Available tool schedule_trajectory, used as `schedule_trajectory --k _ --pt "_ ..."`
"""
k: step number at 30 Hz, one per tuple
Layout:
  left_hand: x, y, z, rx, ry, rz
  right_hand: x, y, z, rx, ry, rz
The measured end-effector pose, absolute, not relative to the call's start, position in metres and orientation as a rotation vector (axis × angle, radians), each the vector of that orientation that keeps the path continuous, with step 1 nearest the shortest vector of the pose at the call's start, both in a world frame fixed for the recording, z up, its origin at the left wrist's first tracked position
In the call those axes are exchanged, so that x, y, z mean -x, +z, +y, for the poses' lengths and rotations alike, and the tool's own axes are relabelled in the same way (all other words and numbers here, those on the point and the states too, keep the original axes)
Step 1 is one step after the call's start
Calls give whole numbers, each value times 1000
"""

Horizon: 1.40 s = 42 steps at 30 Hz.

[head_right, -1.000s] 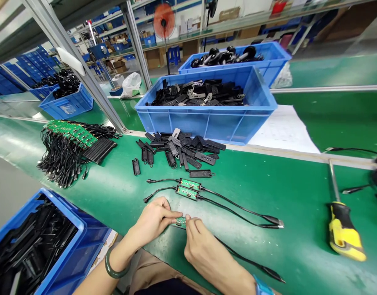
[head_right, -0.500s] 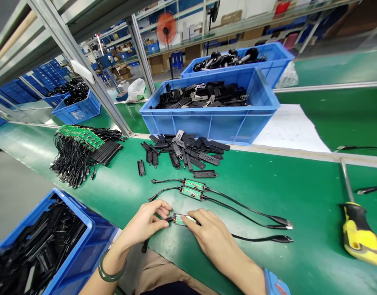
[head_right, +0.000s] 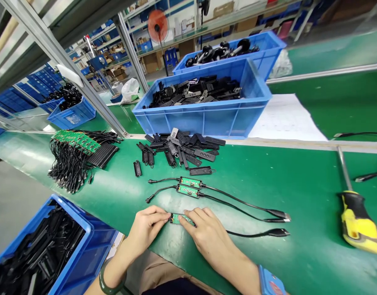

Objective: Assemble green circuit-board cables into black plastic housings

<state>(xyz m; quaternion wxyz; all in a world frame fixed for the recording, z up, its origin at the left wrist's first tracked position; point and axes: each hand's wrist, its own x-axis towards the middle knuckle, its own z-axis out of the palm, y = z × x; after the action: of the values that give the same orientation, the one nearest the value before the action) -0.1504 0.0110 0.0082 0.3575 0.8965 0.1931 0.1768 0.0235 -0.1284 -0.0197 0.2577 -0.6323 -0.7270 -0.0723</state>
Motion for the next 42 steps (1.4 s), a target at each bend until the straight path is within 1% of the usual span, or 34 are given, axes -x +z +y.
schedule_trajectory --k 5,9,11,17,20,22,26,28,33,36,39,42 --pt "156 -5 -1 -2753 641 485 -24 -22 -129 1698 -198 -1959" --pt "155 -7 -8 -3071 667 516 -25 -23 -128 1693 -177 -1976" --pt "153 -4 -9 -3161 601 470 -25 -24 -127 1679 -162 -1982" --pt "141 8 -11 -3322 190 265 -27 -27 -128 1641 -181 -2005" --pt "138 12 -5 -3280 55 256 -29 -27 -129 1690 -240 -2011" --pt "138 15 3 -3203 48 308 -32 -26 -129 1769 -297 -2007" --pt "137 19 13 -2993 382 508 -41 -24 -119 1926 -409 -1957" --pt "136 18 11 -2892 481 543 -46 -24 -111 1954 -423 -1918" --pt "140 19 -1 -2796 484 462 -59 -28 -98 1908 -444 -1909" --pt "144 26 5 -2752 451 482 -72 -33 -98 1836 -492 -1940" --pt "142 35 30 -2767 367 699 -91 -40 -98 1709 -592 -1986" --pt "137 40 68 -2767 275 1153 -105 -46 -98 1609 -669 -1978"
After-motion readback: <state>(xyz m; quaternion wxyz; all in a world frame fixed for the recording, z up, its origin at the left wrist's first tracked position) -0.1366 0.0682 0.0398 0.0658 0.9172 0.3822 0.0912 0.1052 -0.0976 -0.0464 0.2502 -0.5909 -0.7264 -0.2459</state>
